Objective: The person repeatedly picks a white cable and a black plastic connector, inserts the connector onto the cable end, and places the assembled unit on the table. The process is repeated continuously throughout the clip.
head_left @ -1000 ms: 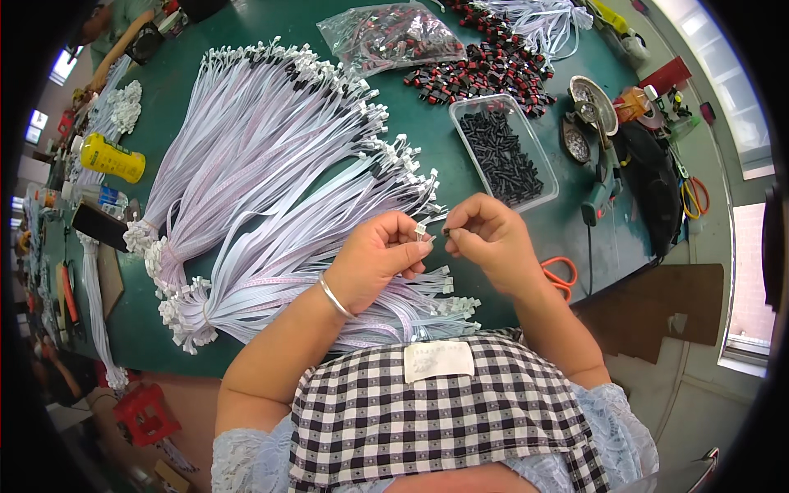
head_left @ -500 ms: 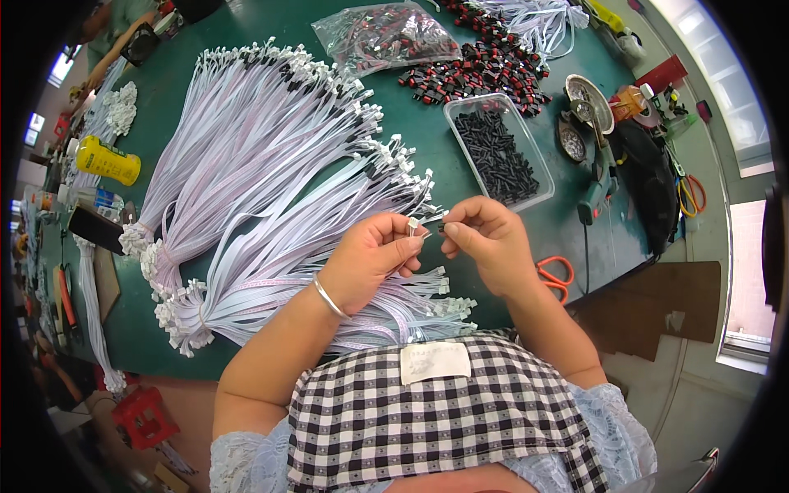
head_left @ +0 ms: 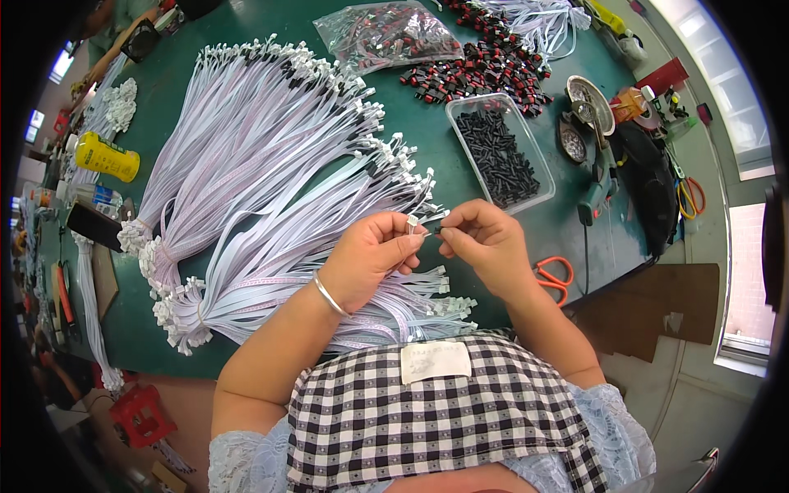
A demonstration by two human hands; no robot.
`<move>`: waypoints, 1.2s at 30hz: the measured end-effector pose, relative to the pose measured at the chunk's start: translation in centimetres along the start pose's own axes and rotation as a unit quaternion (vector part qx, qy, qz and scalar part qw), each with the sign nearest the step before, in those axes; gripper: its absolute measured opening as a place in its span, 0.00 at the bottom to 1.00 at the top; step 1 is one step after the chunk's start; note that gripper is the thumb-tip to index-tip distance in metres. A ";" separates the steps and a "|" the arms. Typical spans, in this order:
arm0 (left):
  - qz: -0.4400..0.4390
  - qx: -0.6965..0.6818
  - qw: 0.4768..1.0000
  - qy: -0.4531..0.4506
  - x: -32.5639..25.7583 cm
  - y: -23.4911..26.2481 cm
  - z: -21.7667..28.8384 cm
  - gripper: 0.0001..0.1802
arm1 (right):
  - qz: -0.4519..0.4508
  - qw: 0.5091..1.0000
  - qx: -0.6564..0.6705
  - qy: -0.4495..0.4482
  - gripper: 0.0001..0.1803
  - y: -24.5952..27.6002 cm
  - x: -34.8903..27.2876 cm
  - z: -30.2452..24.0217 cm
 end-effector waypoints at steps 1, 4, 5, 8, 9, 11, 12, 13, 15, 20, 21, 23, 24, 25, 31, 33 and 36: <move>0.000 0.002 1.000 -0.001 0.0 0.0 -0.1 0.06 | -0.002 1.000 -0.003 -0.003 0.05 0.0 0.0 0.0; -0.002 0.006 1.000 -0.006 0.1 0.1 0.0 0.06 | -0.001 1.000 -0.007 -0.001 0.05 0.0 0.0 0.0; -0.002 0.011 1.000 -0.006 0.1 0.1 0.1 0.06 | 0.001 1.000 -0.007 0.002 0.05 0.0 0.0 0.0; -0.003 0.020 1.000 -0.007 0.0 0.0 0.1 0.06 | -0.008 1.000 -0.014 -0.007 0.05 -0.2 -0.1 -0.3; -0.006 0.020 1.000 -0.007 0.1 0.1 0.0 0.06 | -0.009 1.000 -0.018 -0.005 0.05 -0.1 -0.1 -0.4; -0.007 0.022 1.000 -0.010 0.1 0.1 0.1 0.06 | -0.009 1.000 -0.026 -0.002 0.05 -0.1 -0.2 -0.4; -0.006 0.025 1.000 -0.011 0.0 0.0 0.2 0.06 | -0.010 1.000 -0.029 -0.001 0.05 -0.2 -0.3 -0.5; -0.004 0.028 1.000 -0.012 0.0 -0.1 0.3 0.06 | -0.011 0.999 -0.031 0.000 0.05 -0.2 -0.3 -0.5; -0.006 0.033 0.999 -0.020 0.0 -0.1 0.2 0.06 | -0.011 0.999 -0.035 0.003 0.05 -0.4 -0.3 -0.5; -0.006 0.034 0.999 -0.025 -0.1 -0.1 0.1 0.06 | -0.012 0.999 -0.042 0.004 0.05 -0.4 -0.3 -0.7; -0.004 0.036 0.999 -0.023 -0.1 -0.1 0.1 0.06 | -0.011 0.999 -0.048 0.006 0.05 -0.4 -0.3 -0.7; -0.002 0.039 0.999 -0.023 0.0 -0.1 0.1 0.06 | -0.010 0.998 -0.060 0.008 0.05 -0.4 -0.2 -0.8; -0.001 0.042 0.999 -0.024 0.0 -0.1 0.1 0.06 | -0.015 0.996 -0.089 0.022 0.05 -0.5 -0.2 -0.8; 0.000 0.045 0.999 -0.026 -0.1 -0.1 0.1 0.06 | -0.019 0.992 -0.119 0.035 0.04 -0.5 -0.1 -0.9; -0.083 0.153 0.983 -0.063 -0.2 -0.4 0.3 0.10 | -0.028 0.989 -0.144 0.011 0.04 -0.1 0.0 -0.8; -0.113 0.193 0.974 -0.044 -0.5 -0.3 0.8 0.12 | -0.040 0.994 -0.098 -0.020 0.05 0.1 0.1 -0.5; -0.123 0.239 0.962 -0.042 -0.6 -0.3 1.1 0.16 | -0.073 0.993 -0.065 -0.066 0.05 0.1 0.1 -0.1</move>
Point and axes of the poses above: each hand's wrist, its own x-axis towards the middle knuckle, its own y-axis out of the back of the hand, z = x × y, the point moved 6 cm from there along x, towards the middle knuckle, and after that the axes turned 8 degrees about -y, right-handed, at the moved point
